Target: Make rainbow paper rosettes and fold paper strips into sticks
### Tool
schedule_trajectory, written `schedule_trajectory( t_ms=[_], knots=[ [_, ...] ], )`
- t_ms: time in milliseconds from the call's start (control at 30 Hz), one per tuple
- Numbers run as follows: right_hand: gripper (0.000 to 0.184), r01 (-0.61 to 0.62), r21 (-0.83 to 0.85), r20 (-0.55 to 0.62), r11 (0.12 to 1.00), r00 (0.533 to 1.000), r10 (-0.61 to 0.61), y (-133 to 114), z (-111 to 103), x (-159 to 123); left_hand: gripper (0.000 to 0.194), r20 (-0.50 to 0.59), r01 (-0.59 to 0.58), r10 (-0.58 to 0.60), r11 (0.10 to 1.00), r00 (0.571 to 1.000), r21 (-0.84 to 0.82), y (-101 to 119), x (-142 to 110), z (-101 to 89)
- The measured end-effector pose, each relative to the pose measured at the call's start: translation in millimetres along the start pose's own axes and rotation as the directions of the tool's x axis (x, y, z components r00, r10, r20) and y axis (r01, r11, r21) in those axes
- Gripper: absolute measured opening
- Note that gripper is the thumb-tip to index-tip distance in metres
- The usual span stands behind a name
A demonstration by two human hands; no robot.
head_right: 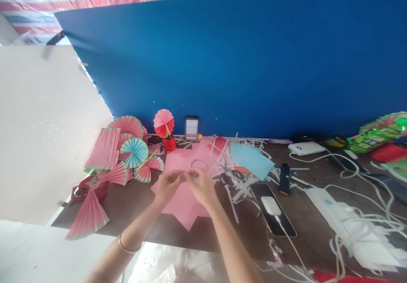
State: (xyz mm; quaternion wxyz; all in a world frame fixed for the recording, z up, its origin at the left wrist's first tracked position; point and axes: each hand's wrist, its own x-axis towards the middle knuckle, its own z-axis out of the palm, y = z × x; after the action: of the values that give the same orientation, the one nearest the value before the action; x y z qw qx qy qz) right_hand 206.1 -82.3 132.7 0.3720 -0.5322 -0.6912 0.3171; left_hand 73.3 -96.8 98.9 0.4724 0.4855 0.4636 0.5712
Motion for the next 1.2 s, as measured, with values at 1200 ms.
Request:
schedule_trajectory(
  t_ms=[1200],
  knots=[
    [0.037,-0.099,-0.072,0.112,0.993,0.988,0.106,-7,-4,6,0.023,-0.18,-0.244,0.316,0.91,0.932,0.336,-8,1,-13.2]
  ],
)
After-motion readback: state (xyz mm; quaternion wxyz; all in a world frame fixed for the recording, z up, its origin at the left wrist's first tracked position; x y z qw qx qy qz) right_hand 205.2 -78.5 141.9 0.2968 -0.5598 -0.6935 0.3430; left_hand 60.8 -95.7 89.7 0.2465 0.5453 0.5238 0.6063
